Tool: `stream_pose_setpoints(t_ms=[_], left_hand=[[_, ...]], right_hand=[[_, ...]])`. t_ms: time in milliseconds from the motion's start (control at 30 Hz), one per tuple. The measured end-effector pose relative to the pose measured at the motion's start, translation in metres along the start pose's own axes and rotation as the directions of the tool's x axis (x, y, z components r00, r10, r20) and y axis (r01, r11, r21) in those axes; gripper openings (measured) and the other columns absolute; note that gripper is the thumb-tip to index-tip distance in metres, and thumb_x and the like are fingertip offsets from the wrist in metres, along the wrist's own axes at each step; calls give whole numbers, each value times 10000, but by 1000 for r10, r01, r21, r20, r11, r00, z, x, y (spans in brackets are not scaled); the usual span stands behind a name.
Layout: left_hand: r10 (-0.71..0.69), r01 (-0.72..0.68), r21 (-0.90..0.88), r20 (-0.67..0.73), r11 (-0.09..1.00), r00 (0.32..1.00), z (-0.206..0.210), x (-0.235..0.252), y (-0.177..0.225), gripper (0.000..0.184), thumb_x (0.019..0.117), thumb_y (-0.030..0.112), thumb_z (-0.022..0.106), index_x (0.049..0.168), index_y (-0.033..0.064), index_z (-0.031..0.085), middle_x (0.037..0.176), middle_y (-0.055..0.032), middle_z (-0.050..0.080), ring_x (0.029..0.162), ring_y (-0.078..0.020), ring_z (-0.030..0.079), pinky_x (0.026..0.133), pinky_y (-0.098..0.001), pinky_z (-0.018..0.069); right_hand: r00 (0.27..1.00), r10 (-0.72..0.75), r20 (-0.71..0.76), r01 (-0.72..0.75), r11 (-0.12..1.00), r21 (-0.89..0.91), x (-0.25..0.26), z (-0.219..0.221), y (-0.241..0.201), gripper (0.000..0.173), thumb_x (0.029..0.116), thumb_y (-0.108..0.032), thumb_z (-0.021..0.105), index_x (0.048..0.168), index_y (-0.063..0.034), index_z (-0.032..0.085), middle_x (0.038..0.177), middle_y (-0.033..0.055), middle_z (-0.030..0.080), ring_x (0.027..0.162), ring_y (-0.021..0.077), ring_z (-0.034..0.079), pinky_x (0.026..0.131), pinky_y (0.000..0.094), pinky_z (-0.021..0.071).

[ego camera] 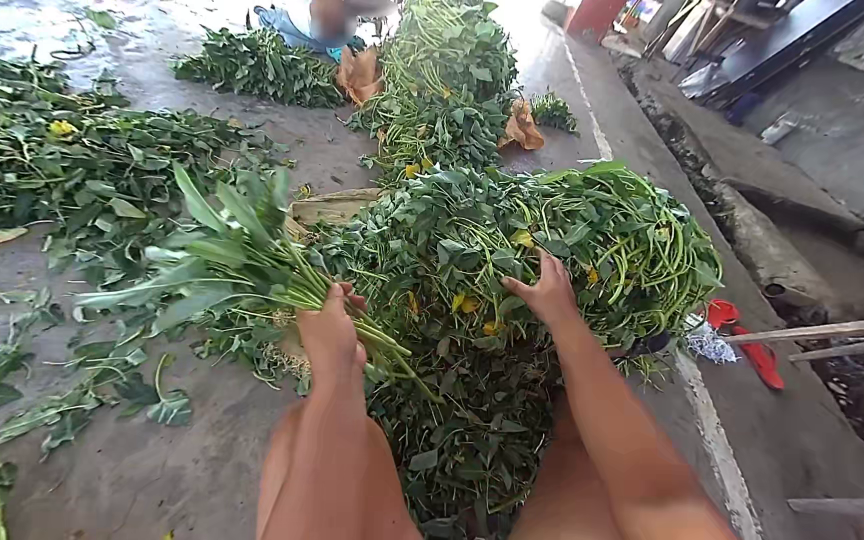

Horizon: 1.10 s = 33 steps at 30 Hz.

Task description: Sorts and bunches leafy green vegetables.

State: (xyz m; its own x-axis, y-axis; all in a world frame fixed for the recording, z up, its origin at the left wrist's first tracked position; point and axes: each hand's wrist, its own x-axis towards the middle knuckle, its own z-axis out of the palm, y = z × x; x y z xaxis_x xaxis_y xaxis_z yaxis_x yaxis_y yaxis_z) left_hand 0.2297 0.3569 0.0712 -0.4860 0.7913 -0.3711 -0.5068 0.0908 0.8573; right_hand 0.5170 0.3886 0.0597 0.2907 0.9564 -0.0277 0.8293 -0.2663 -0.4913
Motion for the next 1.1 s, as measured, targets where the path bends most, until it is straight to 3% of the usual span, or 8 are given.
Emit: stream_pose_setpoints(t_ms=[100, 300, 400, 467, 633, 733, 933, 1100], left_hand=[[-187, 189, -30, 41, 982, 981, 14, -1, 9, 100, 1085, 53, 432, 1154, 2, 484, 815, -54, 588, 585, -86, 596, 570, -225, 558], [-255, 243, 92, 164, 966, 953, 39, 2, 3, 186, 1077, 30, 442, 1254, -26, 454, 875, -73, 581, 624, -95, 592, 591, -224, 539], [-257, 235, 128, 200, 964, 945, 45, 5, -4, 210, 1072, 18, 448, 1276, -34, 443, 886, -80, 578, 632, -102, 592, 588, -224, 534], [-267, 243, 136, 200, 960, 943, 46, 8, -7, 192, 1071, 17, 450, 1256, -37, 454, 871, -80, 582, 623, -101, 591, 586, -223, 533], [-278, 251, 156, 184, 955, 943, 48, 16, -12, 205, 1068, 16, 458, 1262, -48, 456, 882, -88, 590, 629, -96, 597, 587, -217, 531], [-287, 253, 185, 190, 950, 939, 49, 18, -11, 216, 1067, 18, 462, 1273, -47, 450, 887, -86, 590, 630, -94, 598, 590, -217, 533], [-269, 228, 196, 214, 954, 939, 50, 18, -14, 222, 1063, 11, 458, 1278, -43, 442, 879, -81, 597, 621, -89, 600, 582, -215, 533], [-255, 207, 204, 250, 957, 934, 52, 4, -23, 316, 1027, -28, 509, 1331, -43, 425, 925, -90, 579, 656, -95, 598, 594, -222, 531]], right_hand=[[955, 261, 141, -239, 959, -153, 35, 35, -6, 1223, 801, -602, 800, 1621, 20, 139, 1631, 347, 188, 1490, 523, 255, 1180, 657, 264], [957, 245, 158, -177, 918, -354, 3, 97, -29, 1190, 821, -341, 845, 1644, -41, 39, 1658, 323, 125, 1503, 528, 212, 1144, 694, 267], [947, 282, 156, -205, 901, -381, 21, 70, -21, 1099, 859, -234, 779, 1654, -94, 34, 1607, 292, 289, 1312, 467, 532, 1005, 575, 499], [929, 287, 232, -193, 914, -357, 31, 37, -35, 942, 891, -240, 743, 1627, -53, 186, 1465, 279, 507, 1279, 431, 578, 1035, 590, 472], [983, 109, 149, -115, 993, 32, 74, -30, -53, 525, 935, -334, 730, 1301, 24, 616, 1216, 297, 649, 1178, 461, 607, 1005, 685, 437], [994, 112, -22, -100, 951, 293, 77, -91, -61, 453, 956, -316, 694, 1245, 28, 638, 1149, 264, 656, 1078, 395, 621, 945, 636, 463], [925, 114, -362, 180, 709, 682, 26, -166, -44, 214, 1035, -219, 467, 1199, -108, 550, 978, -39, 583, 856, -6, 593, 780, 221, 520], [910, 341, -235, 26, 518, 855, 5, -116, 13, 319, 1108, -314, 370, 1270, -81, 515, 912, 37, 593, 678, 91, 593, 579, 271, 524]])
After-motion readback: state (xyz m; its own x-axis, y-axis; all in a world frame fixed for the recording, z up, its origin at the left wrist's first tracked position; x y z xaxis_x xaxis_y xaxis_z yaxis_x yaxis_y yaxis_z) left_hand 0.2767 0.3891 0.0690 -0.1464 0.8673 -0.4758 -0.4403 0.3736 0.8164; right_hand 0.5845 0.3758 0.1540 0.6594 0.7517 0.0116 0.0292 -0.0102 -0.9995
